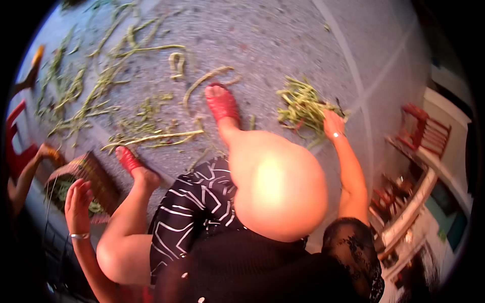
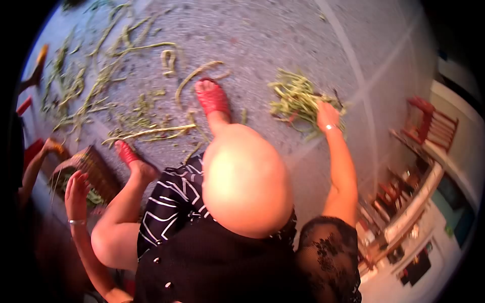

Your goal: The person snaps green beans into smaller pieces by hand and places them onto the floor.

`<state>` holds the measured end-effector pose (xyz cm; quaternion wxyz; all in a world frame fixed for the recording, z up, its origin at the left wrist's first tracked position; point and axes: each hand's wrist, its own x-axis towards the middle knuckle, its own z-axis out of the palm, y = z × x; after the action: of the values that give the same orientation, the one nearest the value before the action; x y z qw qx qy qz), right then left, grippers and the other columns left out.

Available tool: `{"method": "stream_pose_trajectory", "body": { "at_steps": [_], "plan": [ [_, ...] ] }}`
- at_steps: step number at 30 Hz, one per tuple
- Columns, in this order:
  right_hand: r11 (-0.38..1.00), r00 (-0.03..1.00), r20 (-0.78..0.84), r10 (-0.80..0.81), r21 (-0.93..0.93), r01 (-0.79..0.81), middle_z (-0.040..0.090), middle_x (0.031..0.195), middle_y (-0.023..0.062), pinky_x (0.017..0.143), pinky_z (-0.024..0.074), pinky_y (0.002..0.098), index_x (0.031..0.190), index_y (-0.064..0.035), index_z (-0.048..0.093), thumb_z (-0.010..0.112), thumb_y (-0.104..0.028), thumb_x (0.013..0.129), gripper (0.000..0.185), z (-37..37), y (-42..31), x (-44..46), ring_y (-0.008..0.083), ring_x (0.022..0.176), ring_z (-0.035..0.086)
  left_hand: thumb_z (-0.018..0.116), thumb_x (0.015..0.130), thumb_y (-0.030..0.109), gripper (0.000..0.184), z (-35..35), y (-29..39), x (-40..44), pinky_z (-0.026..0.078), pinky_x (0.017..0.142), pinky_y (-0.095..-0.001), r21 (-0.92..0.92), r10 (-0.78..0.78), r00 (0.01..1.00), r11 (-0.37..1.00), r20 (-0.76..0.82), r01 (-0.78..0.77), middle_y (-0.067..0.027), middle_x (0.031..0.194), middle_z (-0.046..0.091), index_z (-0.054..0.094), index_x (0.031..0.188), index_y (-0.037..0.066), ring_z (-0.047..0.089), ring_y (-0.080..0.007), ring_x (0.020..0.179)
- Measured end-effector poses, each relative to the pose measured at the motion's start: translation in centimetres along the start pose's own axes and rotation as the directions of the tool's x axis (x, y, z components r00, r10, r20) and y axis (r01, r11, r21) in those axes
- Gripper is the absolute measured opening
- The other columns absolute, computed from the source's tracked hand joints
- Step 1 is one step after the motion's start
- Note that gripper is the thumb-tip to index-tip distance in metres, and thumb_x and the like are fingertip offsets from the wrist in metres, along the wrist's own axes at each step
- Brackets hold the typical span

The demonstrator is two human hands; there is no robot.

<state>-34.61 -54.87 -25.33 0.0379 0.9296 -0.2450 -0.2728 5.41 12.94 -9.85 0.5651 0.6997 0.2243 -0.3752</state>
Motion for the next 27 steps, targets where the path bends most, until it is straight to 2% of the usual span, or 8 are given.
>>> {"method": "stream_pose_trajectory", "body": {
  "at_steps": [5, 8, 12, 14, 16, 18, 20, 27],
  "plan": [
    [0.99, 0.988, 0.067, 0.137, -0.03, -0.135, 0.053, 0.096, 0.0162, 0.076, 0.0421, 0.0463, 0.115, -0.0134, 0.046, 0.056, -0.012, 0.078, 0.039, 2.3, 0.3, 0.4, 0.0348, 0.093, 0.052, 0.048, 0.091, 0.023, 0.028, 7.2, 4.0, -7.1, 0.042, 0.077, -0.0232, 0.245, 0.102, 0.993, 0.966, -0.053, -0.087, -0.0063, 0.101, 0.06, 0.053, 0.111, 0.003, 0.055, -0.0105, 0.087],
    [0.978, 0.978, 0.121, 0.17, -0.144, -0.152, 0.053, 0.102, 0.0144, 0.079, 0.0437, 0.0456, 0.116, -0.0125, 0.045, 0.056, -0.015, 0.079, 0.039, 1.1, -0.7, 0.7, 0.034, 0.095, 0.054, 0.043, 0.087, 0.008, 0.023, 11.5, 5.5, -11.5, 0.041, 0.082, -0.0266, 0.425, 0.237, 0.971, 0.881, -0.013, -0.209, -0.0068, 0.101, 0.059, 0.054, 0.105, 0.0, 0.052, -0.0129, 0.091],
    [0.925, 0.82, 0.481, 0.31, -0.35, -0.145, 0.056, 0.103, 0.0191, 0.085, 0.0424, 0.0434, 0.109, -0.006, 0.054, 0.059, -0.022, 0.077, 0.036, -3.0, -1.8, 5.7, 0.0348, 0.1, 0.052, 0.05, 0.078, 0.003, 0.028, 12.8, 5.2, -13.7, 0.041, 0.084, -0.0331, 0.654, 0.345, 0.876, 0.583, 0.337, -0.481, -0.0137, 0.098, 0.058, 0.054, 0.105, -0.001, 0.055, -0.0252, 0.093],
    [0.962, 0.888, 0.432, 0.161, -0.27, -0.043, 0.057, 0.105, 0.0198, 0.086, 0.0429, 0.0415, 0.105, -0.0044, 0.056, 0.059, -0.024, 0.077, 0.034, -9.0, -6.5, 8.0, 0.0346, 0.099, 0.053, 0.062, 0.073, 0.006, 0.036, 12.2, 3.6, -13.0, 0.042, 0.082, -0.0358, 0.618, 0.299, 0.843, 0.578, 0.448, -0.533, -0.0148, 0.098, 0.057, 0.053, 0.107, 0.001, 0.055, -0.0286, 0.091],
    [0.984, 0.954, 0.285, -0.097, -0.113, 0.134, 0.057, 0.103, 0.0194, 0.084, 0.0439, 0.0398, 0.104, -0.0035, 0.057, 0.059, -0.026, 0.078, 0.034, -12.1, -10.5, 11.1, 0.034, 0.097, 0.054, 0.066, 0.071, 0.01, 0.038, 12.2, 3.6, -12.6, 0.043, 0.077, -0.0356, 0.732, 0.343, 0.825, 0.389, 0.448, -0.559, -0.0129, 0.096, 0.057, 0.054, 0.105, 0.001, 0.055, -0.0278, 0.088],
    [0.919, 0.916, 0.071, -0.394, 0.066, 0.39, 0.058, 0.097, 0.0169, 0.078, 0.0446, 0.0396, 0.105, -0.0039, 0.057, 0.058, -0.025, 0.079, 0.033, -14.8, -15.1, 15.2, 0.033, 0.09, 0.056, 0.069, 0.066, 0.014, 0.042, 12.2, 3.8, -12.0, 0.044, 0.073, -0.0366, 0.805, 0.422, 0.795, 0.212, 0.436, -0.554, -0.0128, 0.095, 0.057, 0.054, 0.104, 0.0, 0.055, -0.027, 0.085],
    [0.802, 0.813, -0.012, -0.583, 0.15, 0.578, 0.056, 0.096, 0.0168, 0.078, 0.0439, 0.0418, 0.104, -0.0062, 0.055, 0.056, -0.024, 0.082, 0.028, -19.8, -22.8, 18.2, 0.0351, 0.091, 0.054, 0.07, 0.062, 0.014, 0.049, 11.7, 4.1, -11.8, 0.043, 0.076, -0.0372, 0.815, 0.433, 0.805, 0.228, 0.405, -0.533, -0.0129, 0.096, 0.056, 0.052, 0.106, 0.0, 0.054, -0.0281, 0.087],
    [0.65, 0.657, -0.031, -0.754, 0.11, 0.752, 0.06, 0.097, 0.0141, 0.078, 0.0449, 0.0414, 0.095, -0.0085, 0.061, 0.053, -0.025, 0.082, 0.023, -26.3, -46.9, 27.1, 0.0328, 0.093, 0.056, 0.065, 0.07, 0.026, 0.046, 8.6, 4.4, -11.1, 0.043, 0.074, -0.0367, 0.821, 0.441, 0.823, 0.271, 0.358, -0.503, -0.0154, 0.1, 0.055, 0.054, 0.106, -0.001, 0.054, -0.0279, 0.086]
  ]
}}
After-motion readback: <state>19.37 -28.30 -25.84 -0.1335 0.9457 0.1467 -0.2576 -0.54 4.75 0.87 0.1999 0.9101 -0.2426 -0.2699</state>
